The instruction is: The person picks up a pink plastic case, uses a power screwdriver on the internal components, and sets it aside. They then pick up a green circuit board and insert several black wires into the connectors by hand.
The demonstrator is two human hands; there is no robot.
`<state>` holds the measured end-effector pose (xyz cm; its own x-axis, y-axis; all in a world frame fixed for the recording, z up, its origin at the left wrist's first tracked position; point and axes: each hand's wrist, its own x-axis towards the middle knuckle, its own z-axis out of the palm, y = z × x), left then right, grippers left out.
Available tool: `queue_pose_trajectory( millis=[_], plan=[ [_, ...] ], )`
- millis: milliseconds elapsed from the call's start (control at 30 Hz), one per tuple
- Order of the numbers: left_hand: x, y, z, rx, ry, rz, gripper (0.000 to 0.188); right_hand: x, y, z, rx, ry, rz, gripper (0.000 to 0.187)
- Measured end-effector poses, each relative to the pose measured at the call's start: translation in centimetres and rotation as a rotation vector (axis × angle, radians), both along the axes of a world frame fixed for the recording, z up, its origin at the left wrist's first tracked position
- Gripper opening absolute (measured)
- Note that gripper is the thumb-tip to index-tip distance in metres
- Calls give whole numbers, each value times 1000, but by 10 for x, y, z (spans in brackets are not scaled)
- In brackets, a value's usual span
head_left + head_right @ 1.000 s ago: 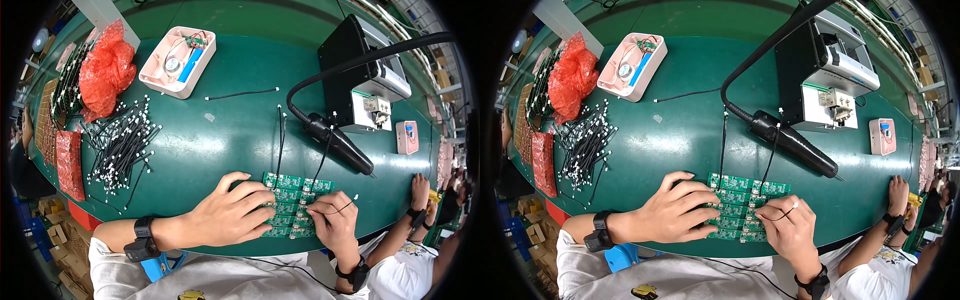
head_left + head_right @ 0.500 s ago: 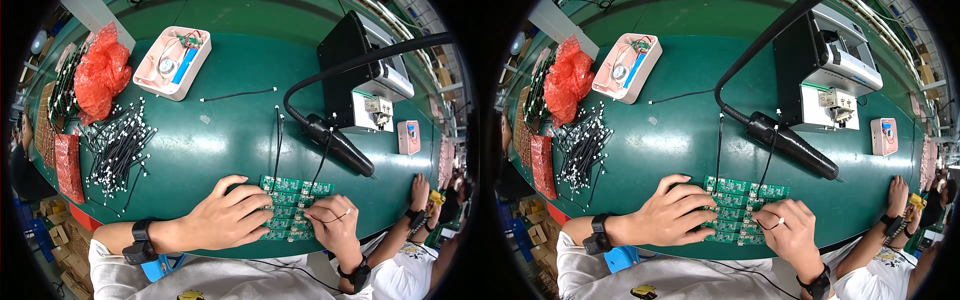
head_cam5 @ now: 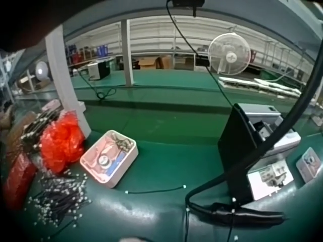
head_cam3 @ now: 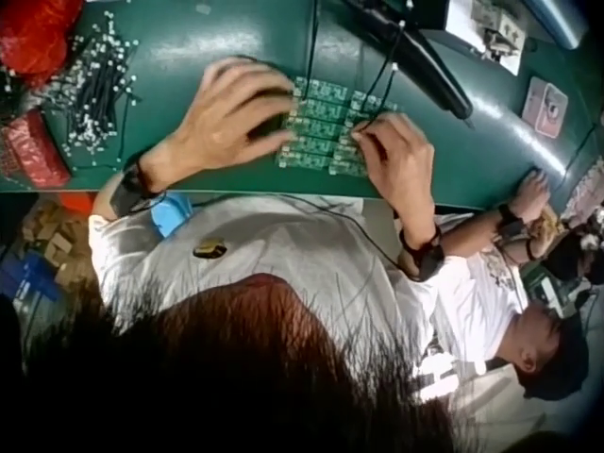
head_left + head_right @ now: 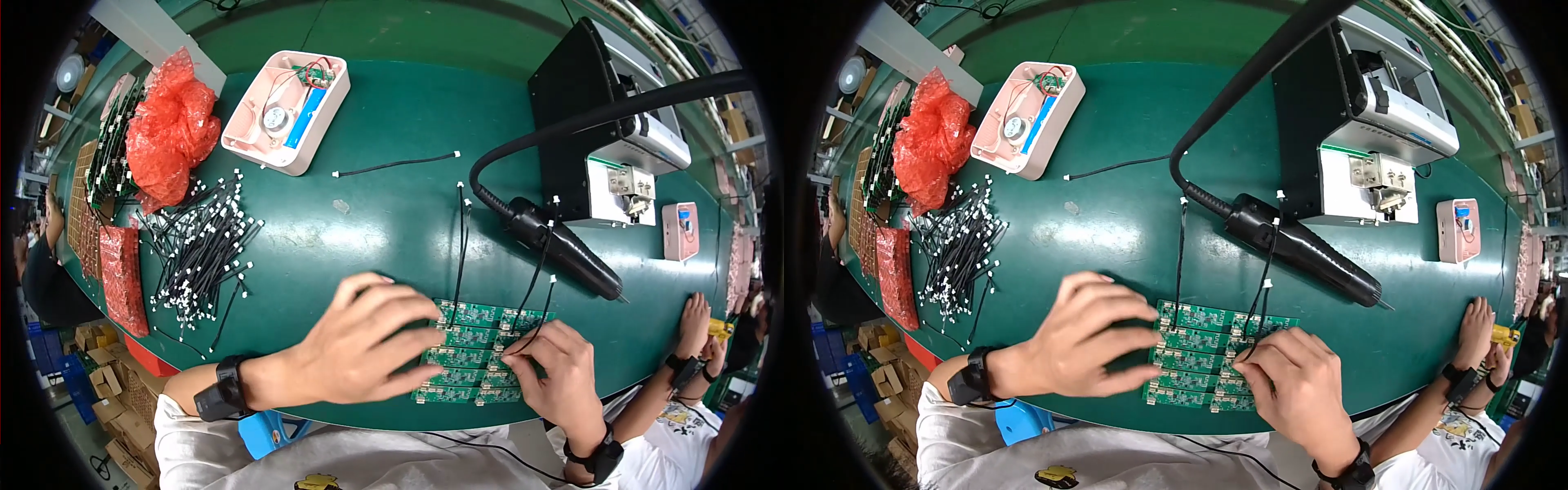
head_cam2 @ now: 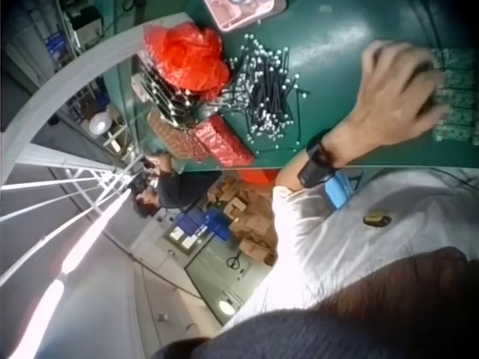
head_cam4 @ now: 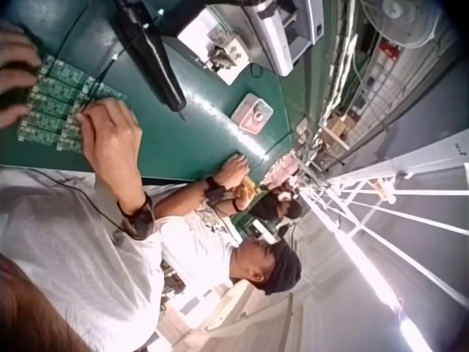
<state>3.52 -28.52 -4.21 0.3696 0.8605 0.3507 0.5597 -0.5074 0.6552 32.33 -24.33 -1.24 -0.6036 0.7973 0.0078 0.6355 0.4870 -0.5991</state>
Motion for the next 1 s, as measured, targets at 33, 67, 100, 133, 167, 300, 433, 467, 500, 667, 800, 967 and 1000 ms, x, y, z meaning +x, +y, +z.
queue_pose_trajectory(
  millis=[33,67,100,133,167,300,433,467,500,667,800,967,1000],
  plan=[
    [-7,7,1,-2,13,3,34,-3,1,4,-2,13,3,19],
    [-17,16,2,105,146,162,35,-6,3,8,-52,-19,-36,19],
    [-25,24,2,212,273,320,36,-7,4,12,-105,-56,-74,19],
    [-30,29,0,210,279,322,36,-9,6,14,-157,-94,-112,19],
    [-35,33,-3,185,346,425,36,-10,8,15,-159,-90,-109,19],
    [-43,46,-5,190,421,602,35,-14,16,22,-321,-169,-211,21],
    [-44,48,-12,198,497,647,30,-18,20,27,-295,-271,-144,23],
    [-42,48,-13,193,534,655,28,-18,20,27,-292,-286,-149,24],
    [-41,50,-14,201,529,662,28,-18,20,27,-288,-300,-155,24],
    [-47,55,-19,321,458,626,18,-20,17,26,-286,-336,-140,25],
    [-49,57,-22,385,425,566,16,-13,7,20,-197,-154,-144,25],
    [-44,44,-13,217,427,534,17,-30,3,20,220,5,-92,27],
    [-42,42,-10,176,421,539,17,-38,4,19,332,24,-58,28]
  ],
)
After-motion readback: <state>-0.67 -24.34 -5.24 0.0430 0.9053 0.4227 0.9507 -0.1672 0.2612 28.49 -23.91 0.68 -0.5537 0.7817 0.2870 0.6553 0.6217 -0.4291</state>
